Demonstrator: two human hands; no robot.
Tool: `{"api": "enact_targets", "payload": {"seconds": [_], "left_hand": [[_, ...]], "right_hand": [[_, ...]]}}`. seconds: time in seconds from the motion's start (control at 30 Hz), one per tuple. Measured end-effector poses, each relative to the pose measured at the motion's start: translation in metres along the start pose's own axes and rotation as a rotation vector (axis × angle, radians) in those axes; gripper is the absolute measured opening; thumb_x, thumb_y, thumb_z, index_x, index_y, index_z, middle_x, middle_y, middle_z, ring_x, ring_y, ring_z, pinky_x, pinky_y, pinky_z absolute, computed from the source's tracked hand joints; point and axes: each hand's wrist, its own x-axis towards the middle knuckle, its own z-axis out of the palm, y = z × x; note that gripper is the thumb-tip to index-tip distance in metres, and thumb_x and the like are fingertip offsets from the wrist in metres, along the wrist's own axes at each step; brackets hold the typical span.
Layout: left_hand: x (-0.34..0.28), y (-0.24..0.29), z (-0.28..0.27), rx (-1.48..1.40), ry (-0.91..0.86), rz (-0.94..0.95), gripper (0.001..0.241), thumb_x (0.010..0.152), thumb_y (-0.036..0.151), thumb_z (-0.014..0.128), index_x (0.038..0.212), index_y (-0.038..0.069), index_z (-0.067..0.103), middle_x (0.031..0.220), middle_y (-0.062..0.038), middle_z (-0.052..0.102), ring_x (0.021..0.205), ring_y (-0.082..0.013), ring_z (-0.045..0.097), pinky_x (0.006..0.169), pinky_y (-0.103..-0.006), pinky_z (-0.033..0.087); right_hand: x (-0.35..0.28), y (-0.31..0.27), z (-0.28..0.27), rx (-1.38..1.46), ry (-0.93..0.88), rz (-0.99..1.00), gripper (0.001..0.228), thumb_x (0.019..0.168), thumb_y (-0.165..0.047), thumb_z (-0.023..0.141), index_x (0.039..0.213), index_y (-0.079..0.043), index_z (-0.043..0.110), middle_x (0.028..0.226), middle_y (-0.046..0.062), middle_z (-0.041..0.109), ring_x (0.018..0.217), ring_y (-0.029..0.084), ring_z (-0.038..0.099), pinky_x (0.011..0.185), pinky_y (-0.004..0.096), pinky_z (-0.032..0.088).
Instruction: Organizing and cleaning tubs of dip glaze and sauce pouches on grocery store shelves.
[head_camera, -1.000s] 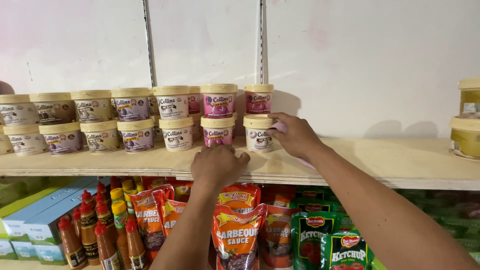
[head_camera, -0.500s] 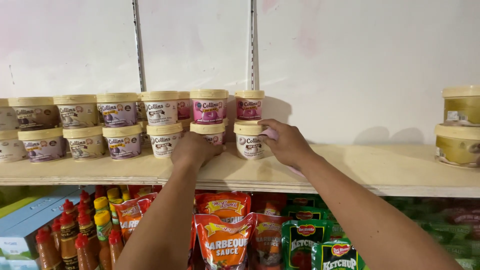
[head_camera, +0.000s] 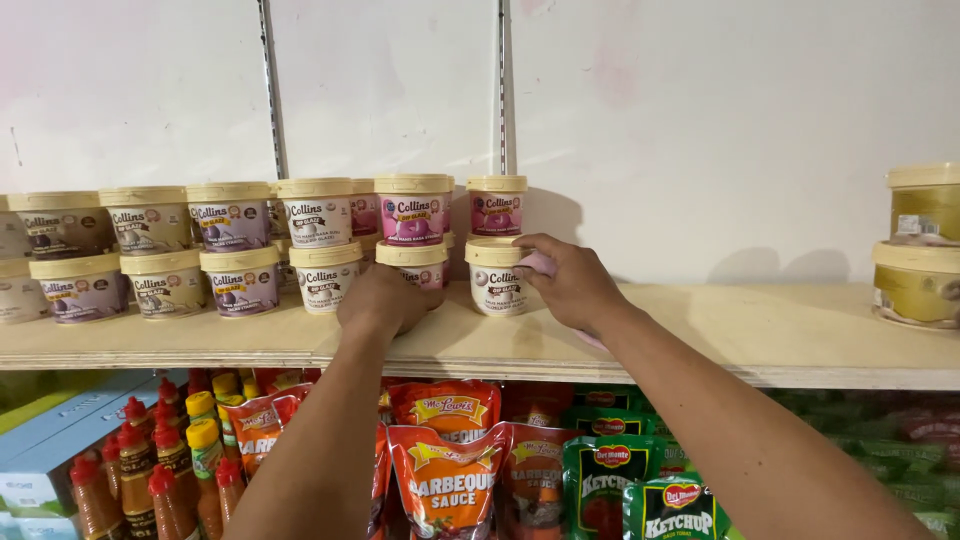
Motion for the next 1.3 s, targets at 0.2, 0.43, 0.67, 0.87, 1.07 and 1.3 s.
{"api": "enact_targets", "payload": {"seconds": [0.2, 0.43, 0.67, 0.87, 1.07, 1.3], "left_hand": [[-0.001, -0.001, 0.004, -0.039, -0.003, -0.006, 0.066, 0.070, 0.061, 0.082, 0.111, 0.010, 0.079, 0.112, -0.010, 0.079, 0.104, -0.0274, 0.075, 0.092, -0.0407, 0.059], [-0.029, 0.025, 0.020, 0.009, 0.056, 0.001, 0.094, 0.071, 0.055, 0.085, 0.139, -0.004, 0.056, 0.149, -0.024, 0.051, 0.126, -0.0352, 0.061, 0.101, -0.0443, 0.053], [-0.072, 0.060, 0.026, 0.198, 0.156, -0.115, 0.121, 0.082, 0.064, 0.072, 0.149, -0.024, 0.022, 0.154, -0.044, 0.023, 0.141, -0.0578, 0.031, 0.115, -0.0546, 0.034], [-0.144, 0.142, 0.037, 0.231, 0.052, -0.046, 0.064, 0.098, 0.038, 0.051, 0.141, -0.010, 0.047, 0.151, -0.040, 0.034, 0.146, -0.0601, 0.021, 0.121, -0.0595, 0.019], [-0.177, 0.215, 0.073, 0.163, -0.136, 0.231, 0.034, 0.093, 0.024, 0.057, 0.116, 0.007, 0.075, 0.128, -0.022, 0.066, 0.128, -0.0434, 0.056, 0.116, -0.0593, 0.034], [-0.226, 0.318, 0.097, -0.587, 0.047, 0.511, 0.033, 0.088, 0.038, 0.070, 0.096, 0.008, 0.080, 0.081, -0.022, 0.076, 0.078, -0.0354, 0.077, 0.078, -0.0410, 0.059]], "right_hand": [[-0.001, 0.000, -0.001, 0.057, 0.057, 0.039, 0.059, 0.086, -0.024, 0.076, 0.140, -0.020, 0.053, 0.113, 0.012, 0.073, 0.102, 0.025, 0.072, 0.089, 0.037, 0.056], [0.004, 0.011, 0.001, 0.012, 0.093, -0.038, 0.045, 0.086, -0.026, 0.081, 0.125, -0.013, 0.063, 0.111, 0.013, 0.077, 0.100, 0.027, 0.075, 0.088, 0.038, 0.058], [-0.022, 0.009, -0.035, -0.065, 0.071, -0.098, 0.081, 0.080, -0.030, 0.082, 0.148, -0.012, 0.042, 0.119, 0.022, 0.064, 0.106, 0.035, 0.066, 0.087, 0.042, 0.054], [-0.070, 0.016, -0.094, -0.169, -0.563, 0.118, 0.036, 0.101, -0.033, 0.052, 0.124, -0.012, 0.071, 0.105, 0.012, 0.076, 0.098, 0.028, 0.071, 0.088, 0.040, 0.054], [-0.093, 0.058, -0.159, -0.214, -0.365, -0.148, 0.024, 0.095, -0.024, 0.054, 0.106, -0.006, 0.065, 0.103, 0.016, 0.073, 0.093, 0.028, 0.069, 0.084, 0.043, 0.054], [-0.110, 0.051, -0.314, -0.600, 0.188, -0.058, 0.045, 0.094, -0.050, 0.064, 0.099, -0.005, 0.063, 0.092, 0.013, 0.061, 0.081, 0.027, 0.059, 0.071, 0.044, 0.051]]}}
